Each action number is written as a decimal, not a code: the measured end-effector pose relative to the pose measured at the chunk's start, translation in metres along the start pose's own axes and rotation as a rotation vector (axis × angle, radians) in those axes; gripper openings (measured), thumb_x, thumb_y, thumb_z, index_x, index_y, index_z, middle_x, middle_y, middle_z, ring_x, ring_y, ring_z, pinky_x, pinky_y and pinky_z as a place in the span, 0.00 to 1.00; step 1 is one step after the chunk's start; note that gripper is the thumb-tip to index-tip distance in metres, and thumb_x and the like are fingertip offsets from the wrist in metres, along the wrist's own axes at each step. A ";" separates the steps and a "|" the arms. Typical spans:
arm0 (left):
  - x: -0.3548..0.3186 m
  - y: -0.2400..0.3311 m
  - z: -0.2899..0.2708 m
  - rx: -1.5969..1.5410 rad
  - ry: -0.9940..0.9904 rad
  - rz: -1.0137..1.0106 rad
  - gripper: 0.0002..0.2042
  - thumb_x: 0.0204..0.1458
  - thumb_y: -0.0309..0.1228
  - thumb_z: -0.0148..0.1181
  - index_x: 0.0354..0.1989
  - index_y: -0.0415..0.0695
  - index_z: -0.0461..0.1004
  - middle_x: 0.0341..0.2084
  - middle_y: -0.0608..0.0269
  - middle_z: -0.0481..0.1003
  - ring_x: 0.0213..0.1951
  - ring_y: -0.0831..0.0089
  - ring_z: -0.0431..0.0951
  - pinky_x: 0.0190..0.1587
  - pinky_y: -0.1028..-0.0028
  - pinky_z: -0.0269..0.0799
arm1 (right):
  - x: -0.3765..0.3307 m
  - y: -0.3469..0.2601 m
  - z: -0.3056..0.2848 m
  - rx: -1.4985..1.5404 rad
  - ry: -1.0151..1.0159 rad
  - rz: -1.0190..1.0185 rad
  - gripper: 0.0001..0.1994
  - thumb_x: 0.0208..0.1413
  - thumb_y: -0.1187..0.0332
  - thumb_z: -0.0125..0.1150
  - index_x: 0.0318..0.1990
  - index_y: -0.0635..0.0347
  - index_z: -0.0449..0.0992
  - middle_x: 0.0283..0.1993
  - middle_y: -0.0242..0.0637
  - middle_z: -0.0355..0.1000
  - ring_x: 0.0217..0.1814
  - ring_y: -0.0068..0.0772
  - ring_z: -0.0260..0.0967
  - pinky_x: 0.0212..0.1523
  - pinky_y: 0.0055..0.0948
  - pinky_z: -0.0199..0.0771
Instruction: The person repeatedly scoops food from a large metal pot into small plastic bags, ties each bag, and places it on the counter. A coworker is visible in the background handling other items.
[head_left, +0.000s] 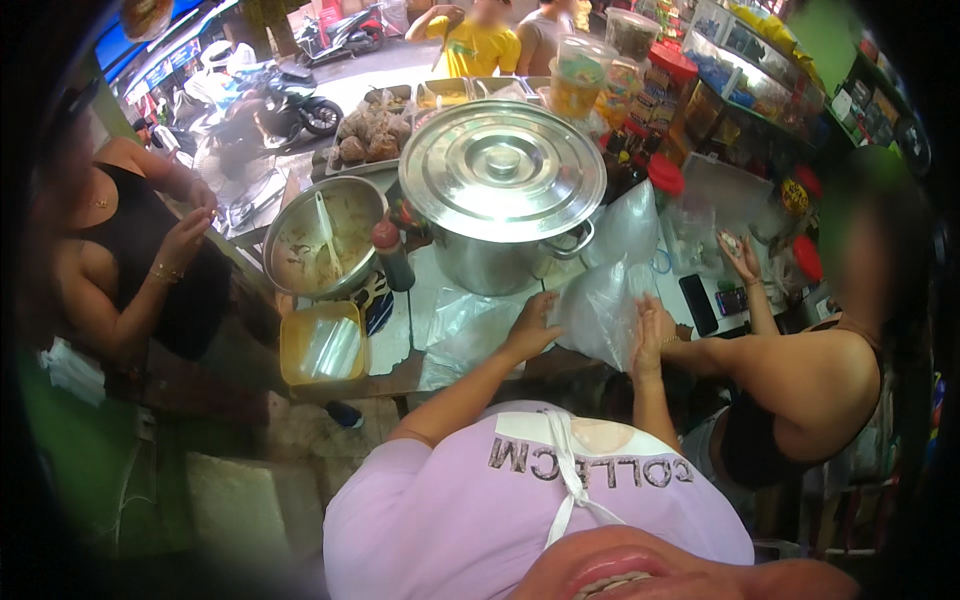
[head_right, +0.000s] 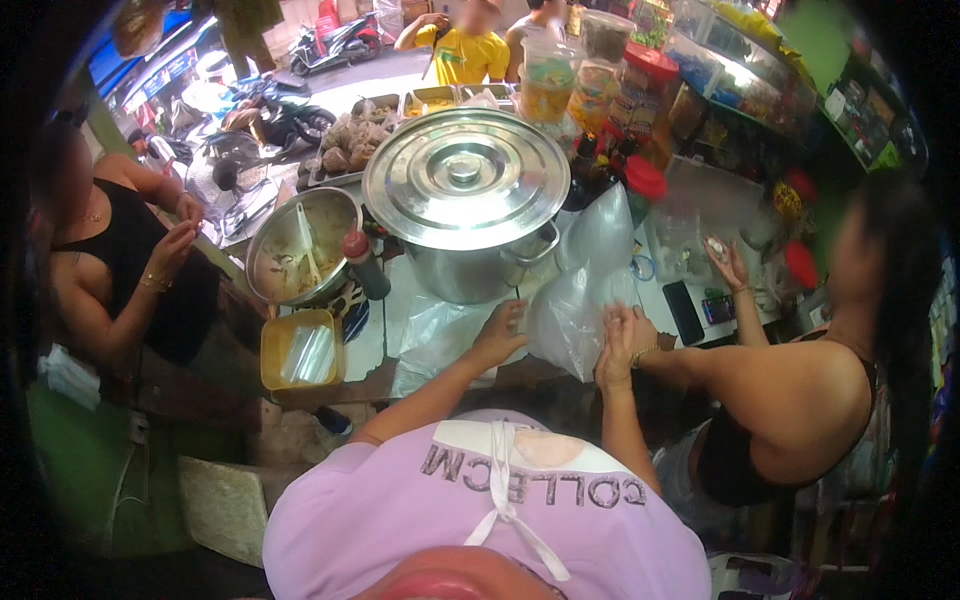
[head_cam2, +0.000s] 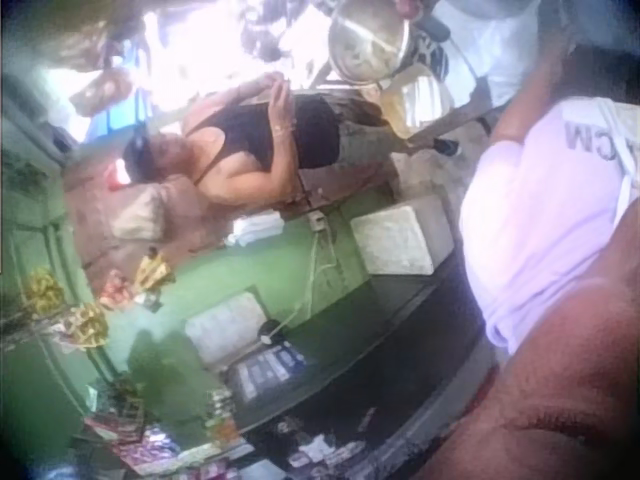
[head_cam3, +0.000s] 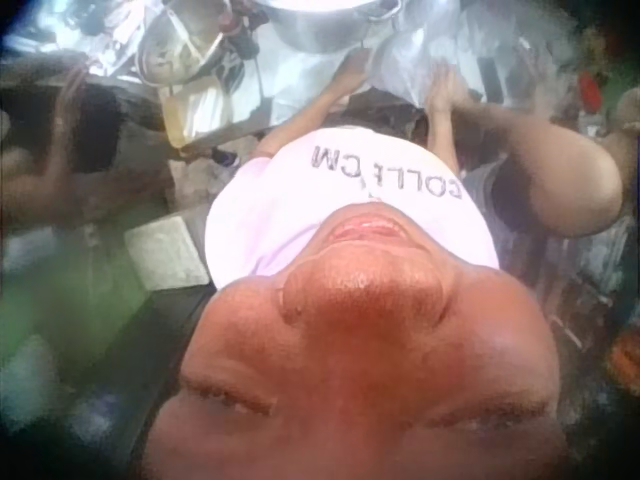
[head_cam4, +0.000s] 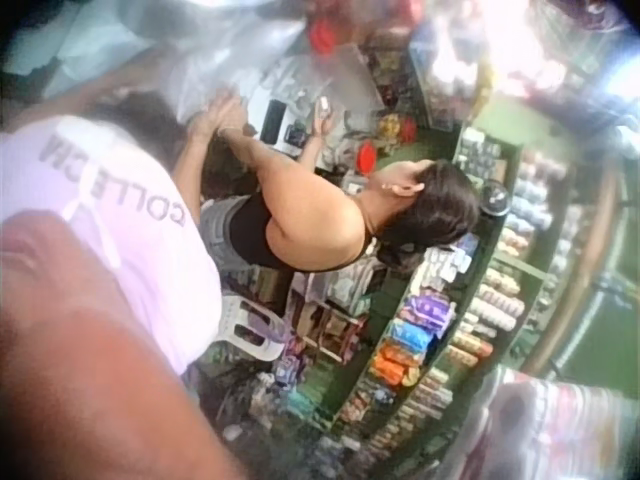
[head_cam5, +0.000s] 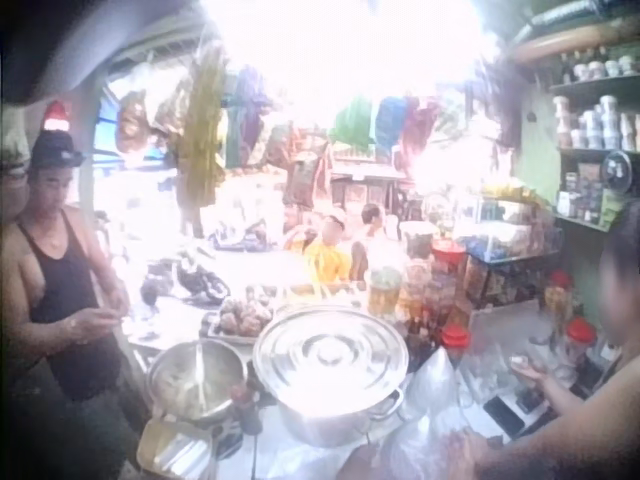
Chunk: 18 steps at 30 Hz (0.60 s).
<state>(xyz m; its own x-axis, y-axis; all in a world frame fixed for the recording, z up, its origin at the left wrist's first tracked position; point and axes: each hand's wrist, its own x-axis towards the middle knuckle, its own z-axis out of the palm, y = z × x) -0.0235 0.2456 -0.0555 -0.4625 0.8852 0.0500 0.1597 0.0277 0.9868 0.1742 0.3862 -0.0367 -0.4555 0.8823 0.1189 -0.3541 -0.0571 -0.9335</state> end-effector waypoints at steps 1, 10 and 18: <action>-0.005 0.010 0.002 0.045 -0.014 0.109 0.40 0.43 0.33 0.68 0.66 0.42 0.55 0.62 0.51 0.61 0.62 0.55 0.65 0.63 0.64 0.62 | 0.003 -0.022 0.009 0.037 -0.047 -0.061 0.35 0.55 0.62 0.64 0.66 0.64 0.56 0.66 0.45 0.57 0.70 0.42 0.53 0.67 0.38 0.55; 0.044 -0.003 0.032 0.202 -0.102 0.249 0.55 0.41 0.42 0.71 0.71 0.35 0.39 0.69 0.38 0.46 0.71 0.46 0.48 0.70 0.58 0.46 | 0.006 0.004 0.089 -0.653 0.093 -0.404 0.55 0.30 0.61 0.83 0.66 0.65 0.52 0.63 0.49 0.60 0.65 0.46 0.60 0.65 0.38 0.60; 0.011 -0.010 0.015 0.544 -0.090 0.111 0.48 0.46 0.41 0.69 0.71 0.40 0.44 0.68 0.38 0.51 0.70 0.45 0.50 0.70 0.57 0.46 | 0.003 0.075 0.047 -0.577 0.001 0.009 0.49 0.34 0.63 0.81 0.62 0.68 0.55 0.58 0.51 0.65 0.59 0.45 0.66 0.59 0.40 0.66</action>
<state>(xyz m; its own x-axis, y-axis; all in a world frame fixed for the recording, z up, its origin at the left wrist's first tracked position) -0.0166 0.2618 -0.0674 -0.3450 0.9318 0.1127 0.6411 0.1462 0.7534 0.1077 0.3626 -0.0903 -0.4559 0.8832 0.1099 0.1525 0.1991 -0.9680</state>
